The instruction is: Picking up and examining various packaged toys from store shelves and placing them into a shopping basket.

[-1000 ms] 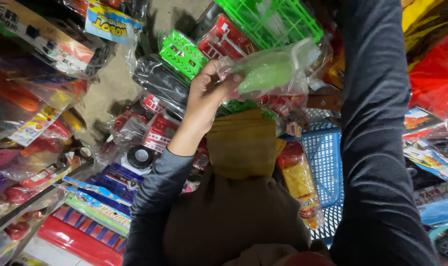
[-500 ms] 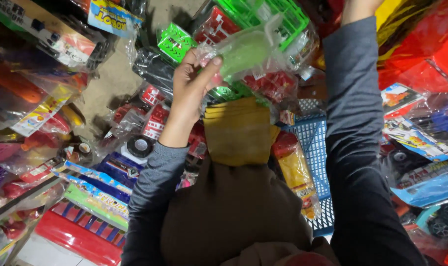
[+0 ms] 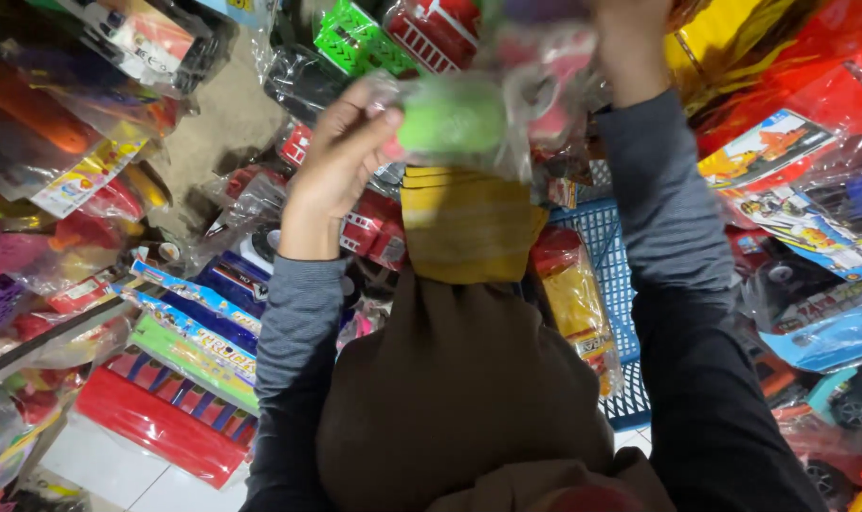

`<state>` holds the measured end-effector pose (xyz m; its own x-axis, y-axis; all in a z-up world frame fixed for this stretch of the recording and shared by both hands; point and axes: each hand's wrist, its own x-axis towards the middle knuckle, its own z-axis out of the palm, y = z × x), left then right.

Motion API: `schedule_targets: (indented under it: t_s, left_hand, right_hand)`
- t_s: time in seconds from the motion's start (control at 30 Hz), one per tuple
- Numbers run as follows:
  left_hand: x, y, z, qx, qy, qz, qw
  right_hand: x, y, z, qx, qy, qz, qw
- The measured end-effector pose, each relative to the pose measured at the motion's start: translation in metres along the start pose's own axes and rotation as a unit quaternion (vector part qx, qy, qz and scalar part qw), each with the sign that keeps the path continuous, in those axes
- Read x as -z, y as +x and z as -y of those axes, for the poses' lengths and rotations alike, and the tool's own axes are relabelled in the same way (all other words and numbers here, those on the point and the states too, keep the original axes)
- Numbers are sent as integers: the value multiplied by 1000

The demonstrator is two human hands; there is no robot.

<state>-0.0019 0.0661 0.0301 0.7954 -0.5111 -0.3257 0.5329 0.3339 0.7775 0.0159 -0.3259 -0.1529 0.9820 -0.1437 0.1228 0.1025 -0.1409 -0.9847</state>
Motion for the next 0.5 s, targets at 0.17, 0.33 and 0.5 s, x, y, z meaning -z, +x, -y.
schedule_targets:
  t_s: [0.17, 0.33, 0.5]
  left_hand:
    - [4, 13, 34, 64, -21, 58, 996]
    - [-1, 22, 40, 79, -21, 84, 993]
    - [-8, 31, 46, 85, 17, 50, 995]
  right_hand:
    - [-68, -6, 115, 39, 30, 24, 999]
    - [-83, -6, 122, 36, 53, 38, 997]
    - [-95, -2, 101, 118, -11, -2, 993]
